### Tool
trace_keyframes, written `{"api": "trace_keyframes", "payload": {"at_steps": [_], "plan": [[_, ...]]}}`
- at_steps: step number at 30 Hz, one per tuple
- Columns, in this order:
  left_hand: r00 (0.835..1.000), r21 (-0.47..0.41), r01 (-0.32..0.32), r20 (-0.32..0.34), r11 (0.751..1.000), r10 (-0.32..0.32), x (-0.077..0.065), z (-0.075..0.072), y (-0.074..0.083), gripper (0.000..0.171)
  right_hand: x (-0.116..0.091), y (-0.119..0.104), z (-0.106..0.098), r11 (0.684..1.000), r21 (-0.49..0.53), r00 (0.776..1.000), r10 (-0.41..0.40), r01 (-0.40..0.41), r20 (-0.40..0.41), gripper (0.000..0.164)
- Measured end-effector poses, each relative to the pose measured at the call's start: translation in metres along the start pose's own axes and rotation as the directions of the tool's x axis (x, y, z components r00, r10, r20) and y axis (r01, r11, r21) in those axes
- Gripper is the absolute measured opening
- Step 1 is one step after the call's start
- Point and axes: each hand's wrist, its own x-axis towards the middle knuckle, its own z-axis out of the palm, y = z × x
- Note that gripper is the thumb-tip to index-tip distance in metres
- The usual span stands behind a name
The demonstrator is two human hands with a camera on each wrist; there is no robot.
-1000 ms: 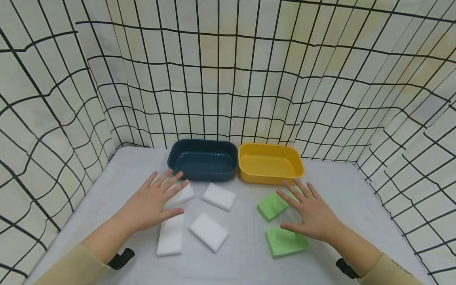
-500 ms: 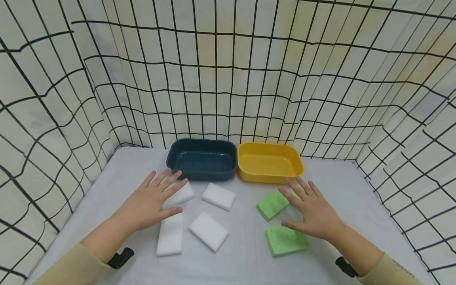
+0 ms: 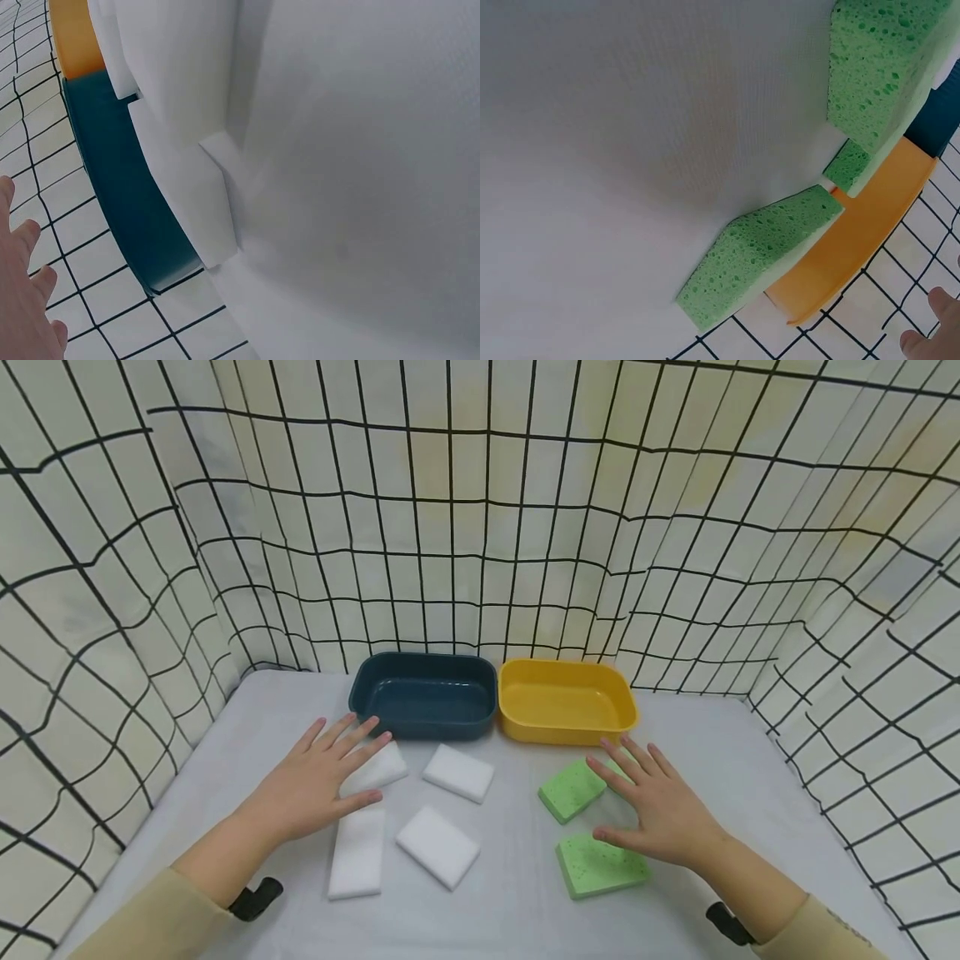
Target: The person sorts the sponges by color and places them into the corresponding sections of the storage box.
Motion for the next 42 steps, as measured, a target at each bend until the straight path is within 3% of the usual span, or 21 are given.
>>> {"api": "trace_keyframes", "payload": {"at_steps": [11,21,26,33,42], "plan": [[0.999,-0.013,0.044,0.016,0.999,-0.044,0.005,0.004,-0.015,0.08,-0.003,0.001,0.003,1.0,0.004,1.0,-0.028,0.028,0.005,0.09],[0.991,-0.044,0.123,0.064,0.992,-0.12,0.019,0.0,-0.038,0.082,-0.01,-0.002,-0.001,0.985,0.166,0.996,-0.059,0.047,0.065,0.075],[0.983,-0.046,0.166,0.087,0.985,-0.162,0.026,0.0,-0.053,0.08,-0.013,-0.002,0.0,0.972,0.233,0.987,-0.064,0.028,0.149,0.069],[0.971,-0.068,0.221,0.106,0.973,-0.213,0.039,0.0,-0.072,0.081,-0.019,0.0,-0.001,0.952,0.301,0.962,-0.038,-0.047,0.269,0.074],[0.939,-0.123,0.309,0.196,0.943,-0.283,0.053,0.006,-0.091,0.086,-0.031,0.011,0.004,0.927,0.354,0.926,-0.018,-0.126,0.378,0.072]]}}
